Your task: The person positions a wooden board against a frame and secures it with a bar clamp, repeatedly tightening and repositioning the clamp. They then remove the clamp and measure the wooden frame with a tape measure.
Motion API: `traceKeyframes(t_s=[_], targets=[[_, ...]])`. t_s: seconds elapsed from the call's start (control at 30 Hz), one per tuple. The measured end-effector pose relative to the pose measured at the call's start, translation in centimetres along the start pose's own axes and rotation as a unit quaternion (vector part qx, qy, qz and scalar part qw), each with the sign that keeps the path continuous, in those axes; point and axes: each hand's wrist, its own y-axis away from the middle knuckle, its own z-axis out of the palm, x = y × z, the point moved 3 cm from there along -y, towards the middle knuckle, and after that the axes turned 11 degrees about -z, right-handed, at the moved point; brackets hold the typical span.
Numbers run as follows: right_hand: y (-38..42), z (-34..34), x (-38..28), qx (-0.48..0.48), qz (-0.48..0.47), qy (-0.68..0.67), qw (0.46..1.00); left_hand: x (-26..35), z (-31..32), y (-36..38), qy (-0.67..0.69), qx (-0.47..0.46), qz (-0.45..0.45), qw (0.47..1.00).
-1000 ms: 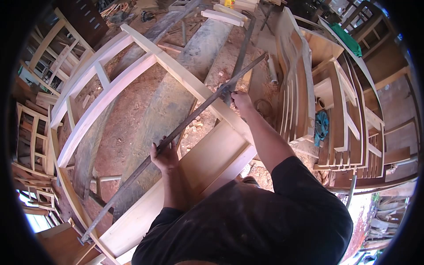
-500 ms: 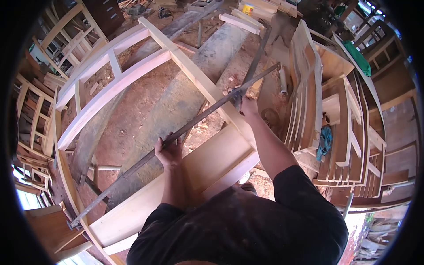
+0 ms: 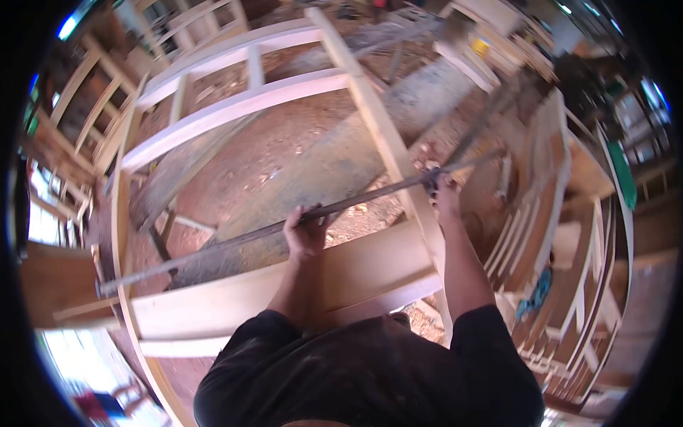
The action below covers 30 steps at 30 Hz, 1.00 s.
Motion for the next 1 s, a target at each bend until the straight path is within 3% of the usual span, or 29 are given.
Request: traceKeyframes(t_s=[0.03,0.07,0.2,0.27,0.3,0.37,0.43,0.5,0.6,0.7,0.77,0.83,0.9,0.97,1.0], targets=[[-1.2,0.2,0.2,-0.044,0.061,-0.094,0.993,0.0,0.0,0.1,0.002,0.016,-0.002,1.0],[0.9,1.3,-2.6,-0.01,0.058,-0.104,0.993,0.1,-0.2,0.1,-0.002,0.011,-0.009,1.0],[0.7,1.6,-3.7,-0.005,0.052,-0.089,0.995,-0.1,-0.2,-0.3,-0.024,-0.022,-0.006,0.999],[3.2,2.4,-6.4,0.011,0.192,-0.341,0.92,0.0,-0.1,-0.1,-0.011,-0.021,-0.006,1.0],[2.9,2.6,-5.9,0.005,0.19,-0.339,0.921,0.0,-0.4,-0.3,-0.008,-0.023,0.0,1.0],[1.0,2.7,-4.0,-0.006,0.061,-0.253,0.966,-0.1,-1.1,-0.9,0.012,-0.071,0.006,0.997],[0.2,3.4,-5.3,-0.017,0.103,-0.268,0.958,-0.1,-0.9,-1.1,0.011,-0.062,0.006,0.998],[0.3,3.9,-6.7,0.032,0.121,-0.294,0.948,0.0,-1.0,-0.8,0.006,-0.047,0.001,0.999],[-1.0,3.1,-5.4,-0.016,0.113,-0.253,0.961,0.1,-0.6,-0.5,0.007,-0.041,0.001,0.999],[-8.2,1.3,0.1,-0.047,0.106,-0.283,0.952,1.5,-0.1,0.9,-0.005,0.037,0.048,0.998],[-7.5,2.3,-1.7,-0.034,0.128,-0.228,0.965,5.1,-2.8,1.6,0.011,0.1,0.123,0.987],[-7.9,2.4,-0.9,-0.007,0.142,-0.183,0.973,9.1,-3.6,3.8,-0.061,0.231,0.178,0.955],[-11.5,2.4,2.5,-0.072,0.1,-0.197,0.973,12.3,-4.5,5.3,-0.055,0.266,0.273,0.923],[-11.2,3.3,2.0,-0.068,0.083,-0.185,0.977,15.4,-4.3,7.2,-0.073,0.367,0.371,0.85],[-13.1,3.1,3.7,-0.03,0.077,-0.198,0.977,16.9,-4.7,7.7,-0.051,0.37,0.393,0.84]])
